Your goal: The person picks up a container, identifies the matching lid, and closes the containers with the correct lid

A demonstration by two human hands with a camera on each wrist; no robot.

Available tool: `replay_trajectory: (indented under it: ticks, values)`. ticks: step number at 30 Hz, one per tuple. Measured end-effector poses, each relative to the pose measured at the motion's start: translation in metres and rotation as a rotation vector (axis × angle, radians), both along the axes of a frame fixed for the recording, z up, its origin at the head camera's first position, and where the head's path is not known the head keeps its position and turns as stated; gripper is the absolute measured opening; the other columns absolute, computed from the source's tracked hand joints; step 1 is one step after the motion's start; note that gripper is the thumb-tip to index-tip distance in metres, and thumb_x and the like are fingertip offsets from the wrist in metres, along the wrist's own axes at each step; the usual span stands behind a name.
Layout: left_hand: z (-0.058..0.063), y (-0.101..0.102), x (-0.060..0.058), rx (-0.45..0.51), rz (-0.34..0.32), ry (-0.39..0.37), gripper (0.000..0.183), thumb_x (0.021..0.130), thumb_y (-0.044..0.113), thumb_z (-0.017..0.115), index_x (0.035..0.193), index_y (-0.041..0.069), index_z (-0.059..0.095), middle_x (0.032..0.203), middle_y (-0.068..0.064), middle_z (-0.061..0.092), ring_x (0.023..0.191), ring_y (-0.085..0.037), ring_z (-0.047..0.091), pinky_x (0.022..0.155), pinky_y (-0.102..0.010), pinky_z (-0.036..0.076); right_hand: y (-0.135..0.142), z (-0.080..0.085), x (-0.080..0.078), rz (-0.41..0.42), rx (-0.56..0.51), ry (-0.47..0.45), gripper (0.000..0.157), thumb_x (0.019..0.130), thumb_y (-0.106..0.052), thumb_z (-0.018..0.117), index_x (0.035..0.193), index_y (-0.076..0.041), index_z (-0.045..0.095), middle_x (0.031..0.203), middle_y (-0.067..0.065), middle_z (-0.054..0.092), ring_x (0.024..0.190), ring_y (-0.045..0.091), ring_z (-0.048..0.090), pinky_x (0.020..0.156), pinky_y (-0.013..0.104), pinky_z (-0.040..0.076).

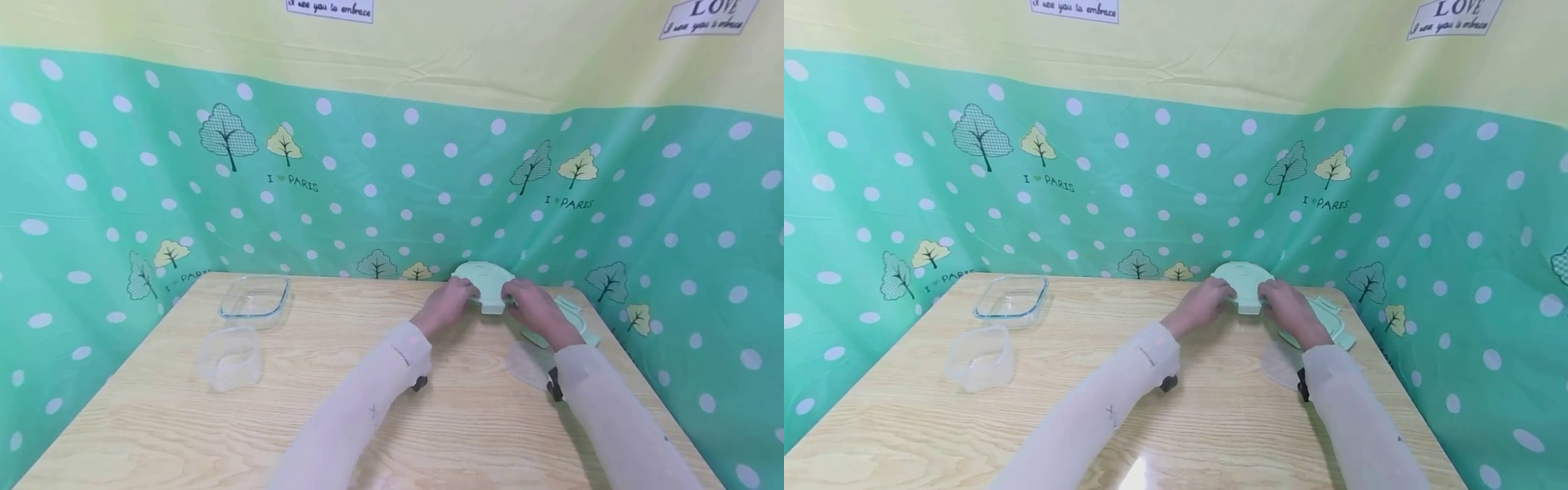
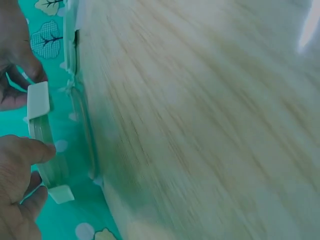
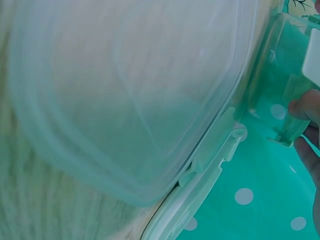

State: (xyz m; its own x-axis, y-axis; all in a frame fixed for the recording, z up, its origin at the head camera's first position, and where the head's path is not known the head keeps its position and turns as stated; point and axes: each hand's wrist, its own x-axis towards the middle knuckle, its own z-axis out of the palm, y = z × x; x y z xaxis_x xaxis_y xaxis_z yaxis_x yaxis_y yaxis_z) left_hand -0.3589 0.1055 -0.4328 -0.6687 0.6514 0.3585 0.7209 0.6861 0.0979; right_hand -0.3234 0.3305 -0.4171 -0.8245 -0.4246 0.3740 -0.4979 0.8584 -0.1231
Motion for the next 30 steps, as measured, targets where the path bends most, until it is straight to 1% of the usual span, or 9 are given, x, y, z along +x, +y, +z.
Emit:
replay_trajectory:
  ticks: [2, 5, 9, 12, 16, 19, 23, 26, 30]
  values:
    - [0.001, -0.006, 0.0, -0.011, -0.005, 0.016, 0.032, 0.097, 0.002, 0.063, 0.124, 0.016, 0.073, 0.123, 0.0, 0.069, 0.115, -0.017, 0.061, 0.1, -0.022, 0.052, 0.0, 0.0, -0.001, 0.001, 0.001, 0.005, 0.025, 0.079, 0.011, 0.078, 0.093, -0.008, 0.067, 0.095, 0.008, 0.069, 0.092, 0.029, 0.062, 0.081, 0.046, 0.058]
    - [0.005, -0.016, 0.002, -0.021, -0.017, 0.03, 0.031, 0.096, 0.003, 0.065, 0.125, 0.014, 0.072, 0.122, -0.002, 0.067, 0.113, -0.018, 0.061, 0.097, -0.023, 0.054, 0.0, -0.001, -0.002, 0.006, 0.003, 0.015, 0.026, 0.079, 0.011, 0.078, 0.091, -0.009, 0.066, 0.093, 0.007, 0.068, 0.09, 0.027, 0.061, 0.079, 0.044, 0.058]
    - [0.012, -0.033, 0.003, -0.036, -0.023, 0.027, 0.03, 0.096, 0.005, 0.066, 0.126, 0.011, 0.07, 0.121, -0.004, 0.066, 0.109, -0.019, 0.061, 0.092, -0.023, 0.055, 0.0, -0.001, -0.002, 0.008, 0.004, 0.023, 0.026, 0.079, 0.011, 0.078, 0.09, -0.009, 0.064, 0.092, 0.008, 0.067, 0.088, 0.027, 0.06, 0.076, 0.043, 0.057]
    - [0.015, -0.047, 0.003, -0.053, -0.012, 0.013, 0.032, 0.096, 0.009, 0.067, 0.128, 0.011, 0.068, 0.122, -0.005, 0.065, 0.111, -0.019, 0.062, 0.092, -0.024, 0.056, 0.0, -0.002, -0.001, -0.002, 0.009, 0.024, 0.025, 0.079, 0.012, 0.077, 0.089, -0.007, 0.065, 0.092, 0.009, 0.066, 0.087, 0.027, 0.059, 0.075, 0.043, 0.057]
    - [0.016, -0.066, 0.003, -0.057, 0.004, 0.001, 0.04, 0.095, 0.012, 0.069, 0.135, 0.013, 0.065, 0.129, -0.005, 0.065, 0.122, -0.022, 0.06, 0.102, -0.031, 0.054, -0.002, -0.002, 0.001, -0.018, 0.018, 0.025, 0.023, 0.081, 0.011, 0.077, 0.089, -0.006, 0.064, 0.092, 0.01, 0.066, 0.086, 0.027, 0.058, 0.074, 0.043, 0.056]
    - [0.013, -0.081, 0.005, -0.063, 0.017, 0.006, 0.04, 0.095, 0.014, 0.071, 0.135, 0.013, 0.065, 0.132, -0.006, 0.064, 0.124, -0.023, 0.06, 0.105, -0.033, 0.052, -0.004, -0.002, 0.002, -0.019, 0.022, 0.027, 0.022, 0.081, 0.011, 0.077, 0.09, -0.006, 0.064, 0.092, 0.01, 0.066, 0.086, 0.028, 0.059, 0.074, 0.043, 0.056]
    - [0.01, -0.098, 0.01, -0.073, 0.031, 0.017, 0.035, 0.096, 0.016, 0.07, 0.131, 0.01, 0.066, 0.13, -0.006, 0.064, 0.12, -0.023, 0.061, 0.102, -0.032, 0.054, -0.004, 0.0, 0.004, -0.028, 0.031, 0.012, 0.022, 0.082, 0.01, 0.077, 0.091, -0.006, 0.065, 0.093, 0.01, 0.066, 0.088, 0.029, 0.06, 0.076, 0.044, 0.057]
    - [0.012, -0.111, 0.016, -0.071, 0.022, 0.041, 0.035, 0.096, 0.015, 0.071, 0.13, 0.009, 0.065, 0.128, -0.006, 0.064, 0.119, -0.023, 0.06, 0.101, -0.031, 0.054, -0.003, 0.001, 0.006, -0.04, 0.031, -0.006, 0.022, 0.083, 0.009, 0.077, 0.092, -0.007, 0.064, 0.094, 0.009, 0.066, 0.089, 0.029, 0.06, 0.077, 0.045, 0.057]
    - [0.013, -0.127, 0.023, -0.083, -0.001, 0.095, 0.034, 0.094, 0.014, 0.072, 0.126, 0.008, 0.067, 0.125, -0.007, 0.065, 0.117, -0.024, 0.06, 0.101, -0.033, 0.054, -0.003, 0.001, 0.006, -0.043, 0.024, -0.013, 0.022, 0.084, 0.008, 0.076, 0.092, -0.008, 0.065, 0.094, 0.008, 0.065, 0.089, 0.028, 0.059, 0.076, 0.044, 0.057]
